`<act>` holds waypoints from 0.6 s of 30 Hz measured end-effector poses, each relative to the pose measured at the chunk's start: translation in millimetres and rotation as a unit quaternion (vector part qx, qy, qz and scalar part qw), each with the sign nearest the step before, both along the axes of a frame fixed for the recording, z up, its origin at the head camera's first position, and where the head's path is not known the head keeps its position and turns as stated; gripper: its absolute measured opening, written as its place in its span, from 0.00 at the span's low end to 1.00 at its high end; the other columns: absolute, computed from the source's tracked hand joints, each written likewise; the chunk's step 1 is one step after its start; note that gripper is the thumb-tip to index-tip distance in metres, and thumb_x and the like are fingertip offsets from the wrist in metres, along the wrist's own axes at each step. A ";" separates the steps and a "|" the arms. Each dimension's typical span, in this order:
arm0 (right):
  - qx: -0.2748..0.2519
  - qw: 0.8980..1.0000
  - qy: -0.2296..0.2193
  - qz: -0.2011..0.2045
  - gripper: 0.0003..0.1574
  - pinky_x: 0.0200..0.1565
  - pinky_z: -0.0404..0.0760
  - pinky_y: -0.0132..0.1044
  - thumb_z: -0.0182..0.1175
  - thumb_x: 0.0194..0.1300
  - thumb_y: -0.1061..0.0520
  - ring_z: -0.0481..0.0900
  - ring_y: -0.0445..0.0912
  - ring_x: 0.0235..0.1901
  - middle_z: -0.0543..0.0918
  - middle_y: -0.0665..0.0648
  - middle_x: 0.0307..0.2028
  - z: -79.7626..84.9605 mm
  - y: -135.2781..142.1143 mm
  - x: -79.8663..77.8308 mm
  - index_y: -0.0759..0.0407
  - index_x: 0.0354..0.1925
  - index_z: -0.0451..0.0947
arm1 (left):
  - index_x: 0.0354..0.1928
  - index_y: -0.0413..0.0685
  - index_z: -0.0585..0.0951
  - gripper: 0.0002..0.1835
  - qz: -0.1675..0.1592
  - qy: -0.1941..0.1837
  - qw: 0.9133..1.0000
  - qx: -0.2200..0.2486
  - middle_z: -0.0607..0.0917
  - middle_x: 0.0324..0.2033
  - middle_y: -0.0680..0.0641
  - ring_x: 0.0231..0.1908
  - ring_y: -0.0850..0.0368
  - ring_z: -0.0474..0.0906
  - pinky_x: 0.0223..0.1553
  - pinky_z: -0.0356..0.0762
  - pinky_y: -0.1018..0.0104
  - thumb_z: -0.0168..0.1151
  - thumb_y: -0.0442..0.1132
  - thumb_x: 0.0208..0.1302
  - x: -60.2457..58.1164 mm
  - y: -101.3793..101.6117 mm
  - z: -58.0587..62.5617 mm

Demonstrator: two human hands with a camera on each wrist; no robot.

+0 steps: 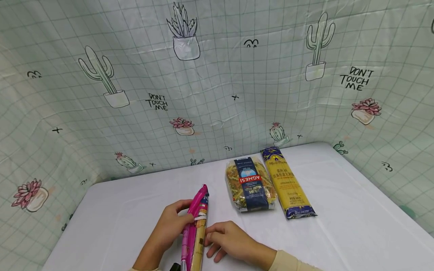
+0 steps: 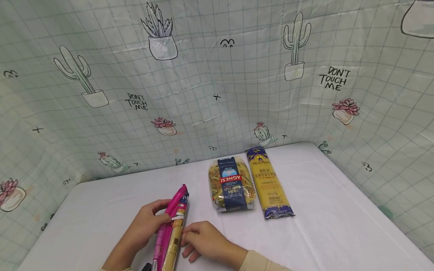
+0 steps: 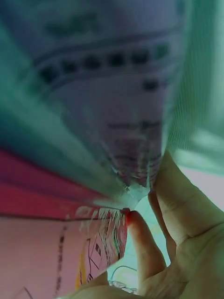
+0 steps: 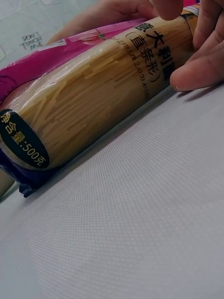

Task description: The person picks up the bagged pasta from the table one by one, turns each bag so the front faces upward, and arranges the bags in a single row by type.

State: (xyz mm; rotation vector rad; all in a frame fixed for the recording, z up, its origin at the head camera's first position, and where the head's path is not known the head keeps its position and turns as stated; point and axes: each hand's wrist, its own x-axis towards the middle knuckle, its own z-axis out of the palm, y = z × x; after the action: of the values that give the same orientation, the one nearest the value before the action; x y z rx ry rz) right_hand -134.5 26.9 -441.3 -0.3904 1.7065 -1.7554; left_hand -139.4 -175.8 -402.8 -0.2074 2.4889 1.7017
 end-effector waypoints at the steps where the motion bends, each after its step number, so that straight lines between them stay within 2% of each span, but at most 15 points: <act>1: -0.004 1.000 -0.002 -0.005 0.17 0.29 0.85 0.39 0.54 0.72 0.58 0.86 0.49 0.30 0.86 0.59 0.36 0.2 -0.2 0.3 0.68 0.51 0.79 | 0.62 0.39 0.78 0.27 0.003 -0.001 1.000 0.006 0.74 0.63 0.34 0.39 0.51 0.81 0.35 0.85 0.57 0.65 0.34 0.59 -0.6 0.0 -1.0; 5: -0.019 0.999 -0.018 -0.018 0.22 0.31 0.86 0.42 0.52 0.75 0.54 0.87 0.53 0.34 0.85 0.60 0.37 1.8 -0.8 0.6 0.70 0.55 0.76 | 0.62 0.39 0.78 0.27 0.016 -0.009 0.999 0.030 0.74 0.63 0.34 0.40 0.50 0.81 0.35 0.85 0.57 0.65 0.33 0.58 -2.2 1.3 -4.5; 9: -0.041 0.998 -0.040 -0.016 0.29 0.36 0.86 0.45 0.51 0.76 0.50 0.86 0.54 0.39 0.85 0.62 0.41 2.8 -0.6 -0.7 0.71 0.63 0.69 | 0.62 0.38 0.77 0.27 0.026 -0.008 0.997 0.066 0.73 0.63 0.34 0.40 0.49 0.81 0.36 0.85 0.57 0.62 0.32 0.59 -1.7 2.8 -4.4; 14: -0.101 0.992 -0.077 0.029 0.37 0.43 0.85 0.48 0.46 0.78 0.45 0.85 0.53 0.43 0.84 0.64 0.47 2.6 2.2 -2.7 0.70 0.71 0.58 | 0.65 0.37 0.73 0.28 0.027 -0.002 0.992 0.121 0.71 0.64 0.35 0.43 0.48 0.80 0.38 0.85 0.57 0.62 0.32 0.61 0.9 7.3 0.4; 18: -0.138 0.984 -0.100 0.058 0.37 0.41 0.85 0.43 0.44 0.78 0.43 0.84 0.49 0.41 0.84 0.61 0.48 1.4 4.9 -3.9 0.68 0.70 0.58 | 0.66 0.37 0.71 0.29 0.026 -0.003 0.990 0.140 0.71 0.63 0.36 0.47 0.47 0.78 0.40 0.84 0.57 0.61 0.32 0.61 2.2 12.6 3.4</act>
State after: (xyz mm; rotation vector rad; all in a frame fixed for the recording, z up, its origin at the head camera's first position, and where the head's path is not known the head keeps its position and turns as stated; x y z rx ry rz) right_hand -138.4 31.8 -439.9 -0.4105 1.2787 -1.8806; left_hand -137.2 -163.2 -399.4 -0.2498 2.2227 2.0409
